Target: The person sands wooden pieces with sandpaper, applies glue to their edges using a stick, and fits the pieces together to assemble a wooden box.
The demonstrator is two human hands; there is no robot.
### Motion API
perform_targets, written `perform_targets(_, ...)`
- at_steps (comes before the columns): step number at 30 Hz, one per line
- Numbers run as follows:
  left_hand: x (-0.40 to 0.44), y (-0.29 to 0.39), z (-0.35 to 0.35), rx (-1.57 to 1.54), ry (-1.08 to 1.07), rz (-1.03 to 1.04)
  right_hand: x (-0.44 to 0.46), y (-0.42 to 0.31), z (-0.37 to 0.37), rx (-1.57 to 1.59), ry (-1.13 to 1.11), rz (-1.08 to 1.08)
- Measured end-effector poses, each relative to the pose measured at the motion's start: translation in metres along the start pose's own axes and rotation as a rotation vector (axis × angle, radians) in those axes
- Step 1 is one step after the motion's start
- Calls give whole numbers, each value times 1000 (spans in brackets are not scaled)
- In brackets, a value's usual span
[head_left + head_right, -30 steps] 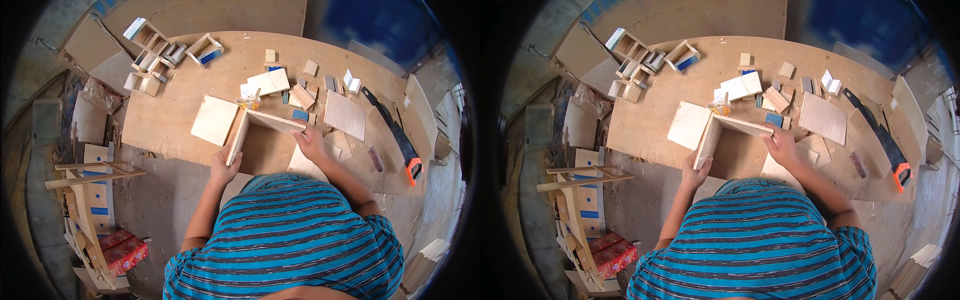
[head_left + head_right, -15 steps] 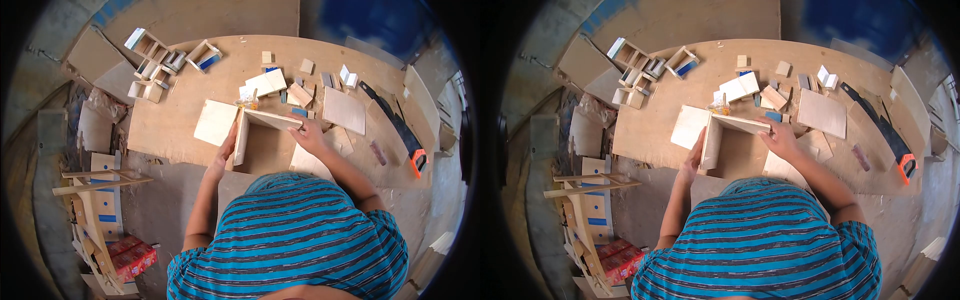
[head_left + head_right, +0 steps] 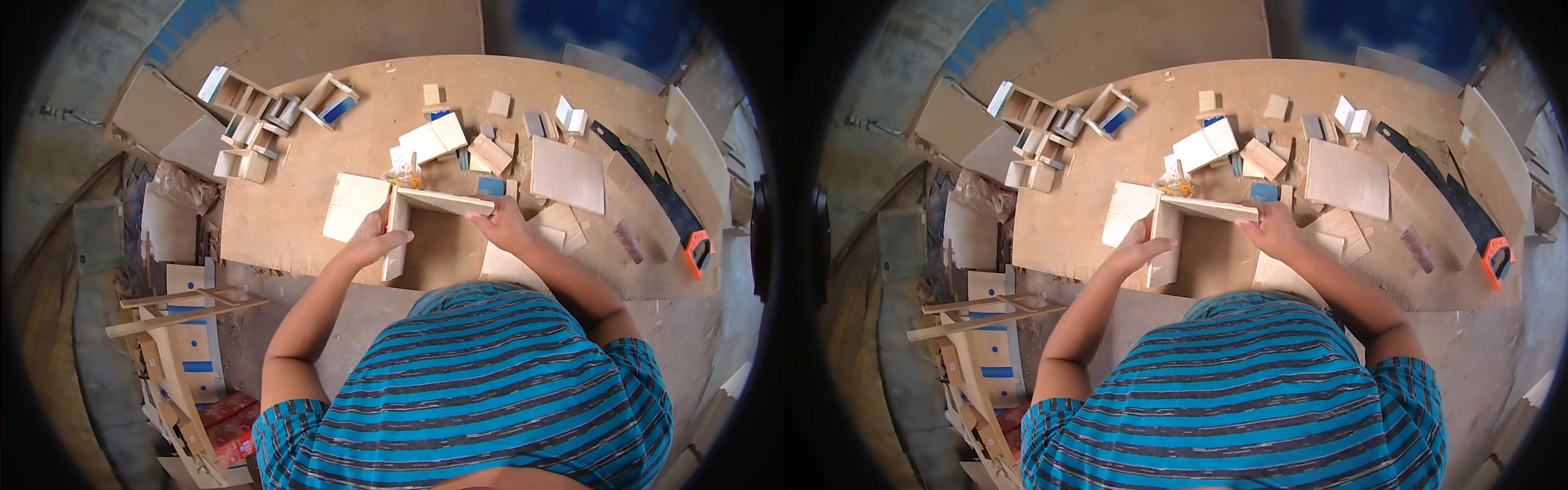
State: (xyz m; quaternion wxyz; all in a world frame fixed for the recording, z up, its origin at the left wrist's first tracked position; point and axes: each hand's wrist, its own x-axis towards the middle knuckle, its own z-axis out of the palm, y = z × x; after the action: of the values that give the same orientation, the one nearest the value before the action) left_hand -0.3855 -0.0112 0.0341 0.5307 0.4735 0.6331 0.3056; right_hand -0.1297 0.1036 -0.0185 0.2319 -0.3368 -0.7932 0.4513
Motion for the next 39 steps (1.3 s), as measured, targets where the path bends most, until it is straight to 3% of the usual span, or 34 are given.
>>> perform_targets(3, 1, 5, -5, 64, -29, -43, 0, 2, 4, 42, 5, 109)
perform_targets(8, 2, -1, -8, 70, -56, -47, -2, 4, 8, 168, 44, 90)
perform_targets(14, 7, -10, -6, 90, 35, 187, -2, 13, 14, 167, 76, 42)
perform_targets(21, 26, -10, -20, -129, 249, -202, -3, 4, 9, 33, 102, -2)
perform_targets(24, 28, 6, -17, -116, 314, -229, -5, -1, 7, -31, 112, 21)
perform_targets(25, 27, 14, -23, -120, 202, -241, -4, 1, 9, -29, 143, -21)
perform_targets(34, 25, 23, -22, -50, 142, -202, -5, 15, 16, -78, 205, -117)
perform_targets(39, 21, 29, -16, 26, 216, -202, -5, 17, 18, -68, 185, -72)
